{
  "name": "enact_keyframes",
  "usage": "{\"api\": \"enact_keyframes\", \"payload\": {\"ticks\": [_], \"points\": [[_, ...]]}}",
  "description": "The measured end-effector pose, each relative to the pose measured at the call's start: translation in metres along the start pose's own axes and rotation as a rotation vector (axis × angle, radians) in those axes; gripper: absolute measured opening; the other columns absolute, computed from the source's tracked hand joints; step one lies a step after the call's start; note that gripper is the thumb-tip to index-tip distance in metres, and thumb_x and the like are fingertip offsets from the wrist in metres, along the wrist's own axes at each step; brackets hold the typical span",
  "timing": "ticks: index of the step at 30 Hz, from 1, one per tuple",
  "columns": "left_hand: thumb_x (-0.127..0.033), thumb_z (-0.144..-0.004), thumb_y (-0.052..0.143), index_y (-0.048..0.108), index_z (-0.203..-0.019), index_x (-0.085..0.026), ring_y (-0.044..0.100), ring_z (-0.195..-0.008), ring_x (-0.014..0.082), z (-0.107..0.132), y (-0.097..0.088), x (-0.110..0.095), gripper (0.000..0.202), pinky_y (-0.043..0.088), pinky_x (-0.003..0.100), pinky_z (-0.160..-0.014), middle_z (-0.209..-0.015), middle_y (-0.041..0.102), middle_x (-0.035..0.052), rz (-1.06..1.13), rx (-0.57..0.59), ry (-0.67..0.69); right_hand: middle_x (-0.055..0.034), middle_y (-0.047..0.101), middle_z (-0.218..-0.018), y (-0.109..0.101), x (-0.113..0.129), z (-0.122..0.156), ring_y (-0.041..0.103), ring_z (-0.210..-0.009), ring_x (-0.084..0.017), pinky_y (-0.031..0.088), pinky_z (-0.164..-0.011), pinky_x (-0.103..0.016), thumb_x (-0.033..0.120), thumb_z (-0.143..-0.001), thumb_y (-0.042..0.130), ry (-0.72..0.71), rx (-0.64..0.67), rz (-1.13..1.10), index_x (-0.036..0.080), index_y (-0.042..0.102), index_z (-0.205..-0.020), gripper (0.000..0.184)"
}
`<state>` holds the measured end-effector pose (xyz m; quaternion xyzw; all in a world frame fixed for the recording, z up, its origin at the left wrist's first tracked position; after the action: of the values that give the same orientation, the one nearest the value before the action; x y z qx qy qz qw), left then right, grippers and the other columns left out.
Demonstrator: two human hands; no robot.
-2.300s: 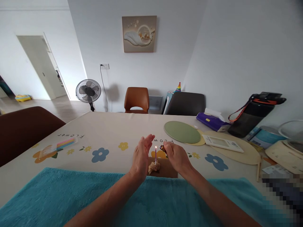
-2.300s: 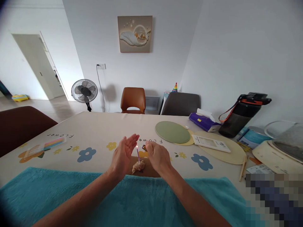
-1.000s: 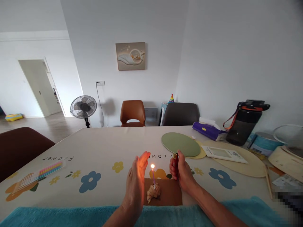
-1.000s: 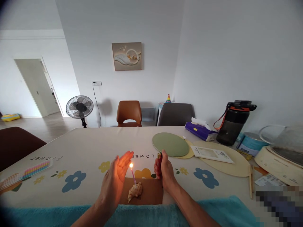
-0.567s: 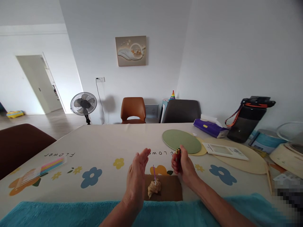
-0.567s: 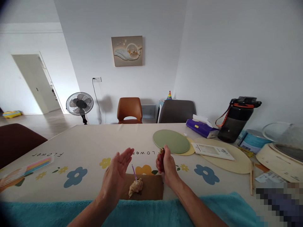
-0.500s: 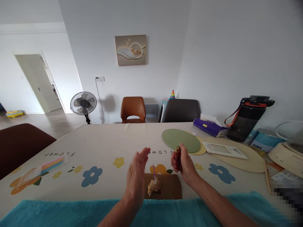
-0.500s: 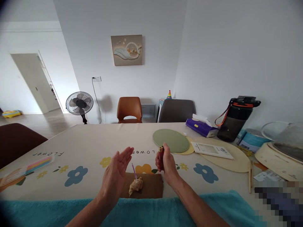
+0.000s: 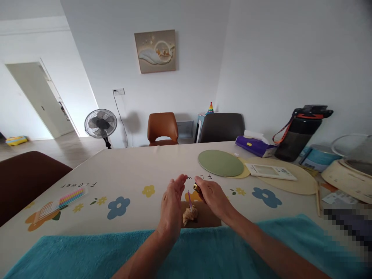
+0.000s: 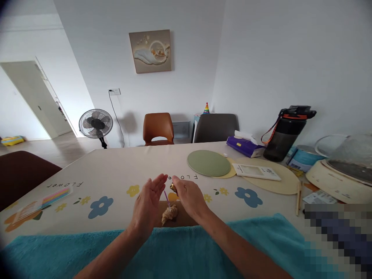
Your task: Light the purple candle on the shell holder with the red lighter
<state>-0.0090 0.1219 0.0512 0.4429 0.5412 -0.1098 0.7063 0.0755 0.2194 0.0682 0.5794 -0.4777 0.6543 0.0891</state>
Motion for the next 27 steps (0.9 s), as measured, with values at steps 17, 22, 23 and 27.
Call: {"api": "enact_keyframes", "payload": {"ticks": [17, 22, 23, 27], "points": [[-0.039, -0.092, 0.037, 0.065, -0.109, -0.016, 0.048, -0.124, 0.0223, -0.0030, 0.0004, -0.0030, 0.041, 0.028, 0.036, -0.110, -0.124, 0.061, 0.0100, 0.050, -0.005, 0.027, 0.0013, 0.028, -0.049, -0.0017, 0.0016, 0.0017, 0.028, -0.049, -0.014, 0.021, -0.050, -0.027, 0.049, -0.085, 0.030, -0.034, -0.057, 0.074, 0.021, 0.024, -0.053, 0.044], [-0.038, -0.092, 0.036, 0.065, -0.108, -0.016, 0.048, -0.124, 0.0214, -0.0020, 0.0005, -0.0040, 0.040, 0.028, 0.036, -0.110, -0.124, 0.062, 0.0098, 0.050, -0.014, 0.013, 0.0016, 0.029, -0.048, -0.0023, 0.0023, 0.0023, 0.029, -0.049, -0.013, 0.022, -0.050, -0.027, 0.048, -0.087, 0.029, -0.049, -0.052, 0.070, 0.021, 0.025, -0.052, 0.044], [-0.039, -0.092, 0.037, 0.065, -0.108, -0.016, 0.048, -0.124, 0.0217, -0.0019, 0.0005, -0.0040, 0.040, 0.028, 0.037, -0.110, -0.124, 0.061, 0.0096, 0.046, -0.012, 0.013, 0.0018, 0.029, -0.048, -0.0023, 0.0031, 0.0028, 0.029, -0.049, -0.013, 0.022, -0.050, -0.027, 0.048, -0.087, 0.030, -0.057, -0.050, 0.073, 0.021, 0.025, -0.052, 0.044], [-0.040, -0.091, 0.038, 0.065, -0.110, -0.016, 0.048, -0.125, 0.0227, -0.0028, -0.0001, -0.0030, 0.041, 0.027, 0.038, -0.111, -0.126, 0.060, 0.0099, 0.042, 0.002, 0.028, 0.0021, 0.029, -0.048, -0.0022, 0.0052, 0.0048, 0.030, -0.049, -0.013, 0.023, -0.051, -0.027, 0.047, -0.088, 0.030, -0.061, -0.056, 0.073, 0.021, 0.025, -0.053, 0.043]]}}
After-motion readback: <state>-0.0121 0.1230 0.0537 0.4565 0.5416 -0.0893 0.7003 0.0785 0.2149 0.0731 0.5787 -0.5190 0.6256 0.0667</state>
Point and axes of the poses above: each hand's wrist, its own z-axis away from the middle knuckle, its own y-axis out of the palm, x = y × z, the point moved 3 cm from there along -z, towards the middle knuckle
